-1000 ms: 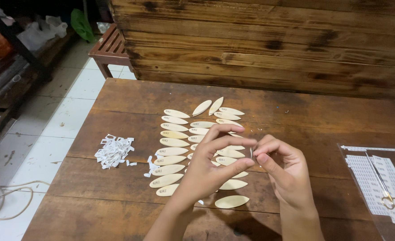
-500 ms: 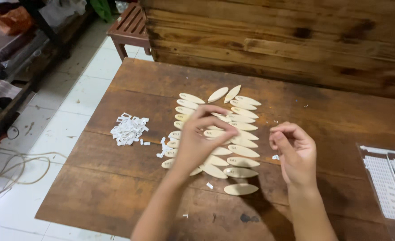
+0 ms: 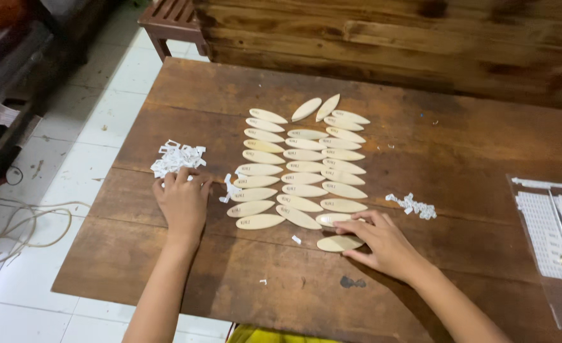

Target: The person arranges multiple light-colored wooden leaf-shaped pieces on a wooden table. They pick up small white paper labels, peel off backing, and press each label onto a wooden piece one at a time. The labeled pieces are placed back into a neat grid on the table.

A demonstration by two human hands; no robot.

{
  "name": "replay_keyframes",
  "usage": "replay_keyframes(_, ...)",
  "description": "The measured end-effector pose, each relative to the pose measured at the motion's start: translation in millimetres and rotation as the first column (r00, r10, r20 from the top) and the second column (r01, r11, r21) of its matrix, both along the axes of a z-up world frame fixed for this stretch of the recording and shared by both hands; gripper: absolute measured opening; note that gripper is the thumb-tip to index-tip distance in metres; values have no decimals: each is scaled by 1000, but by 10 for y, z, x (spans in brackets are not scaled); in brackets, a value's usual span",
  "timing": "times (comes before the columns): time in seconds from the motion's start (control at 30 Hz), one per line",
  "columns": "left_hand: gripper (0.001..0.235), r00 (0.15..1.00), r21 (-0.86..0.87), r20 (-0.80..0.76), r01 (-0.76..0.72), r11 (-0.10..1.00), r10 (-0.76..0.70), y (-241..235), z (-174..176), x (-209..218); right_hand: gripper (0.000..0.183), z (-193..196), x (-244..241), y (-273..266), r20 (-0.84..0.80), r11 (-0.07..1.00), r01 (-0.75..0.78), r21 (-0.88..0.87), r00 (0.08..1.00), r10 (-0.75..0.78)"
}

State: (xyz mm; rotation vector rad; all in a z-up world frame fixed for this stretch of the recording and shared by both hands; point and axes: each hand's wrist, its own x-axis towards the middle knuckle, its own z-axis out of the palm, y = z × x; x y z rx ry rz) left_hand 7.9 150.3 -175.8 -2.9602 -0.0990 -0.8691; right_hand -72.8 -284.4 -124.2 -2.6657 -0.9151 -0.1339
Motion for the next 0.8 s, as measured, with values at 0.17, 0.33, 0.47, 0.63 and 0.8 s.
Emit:
replay_keyframes(0.17,18,999,21,17,35,999,-36,52,-56,8,54,-35,-51,57,-8,999,41,3,999,-41)
replay_keyframes(0.33,30,990,-73,119,84,994,-75,-135,170,-80,53,-97,-84,65,-65,994,79,75,995,-75)
replay_keyframes(0.47,21,955,-659,-67,174,732,-288,-747,727,-314,40,-117,9,63,59,912,55,406,995,-86)
replay_keyframes(0.63,40,595,-920,-208,-389,-51,-776,-1517,1393,-722,29,241,86,4,476,829,-214,517,877,-71)
replay_keyframes(0.8,24,477,-825,129,-435,-361,-870,-1799,1429,-780,25,721,152,-33,801,892,-382,240,598,40)
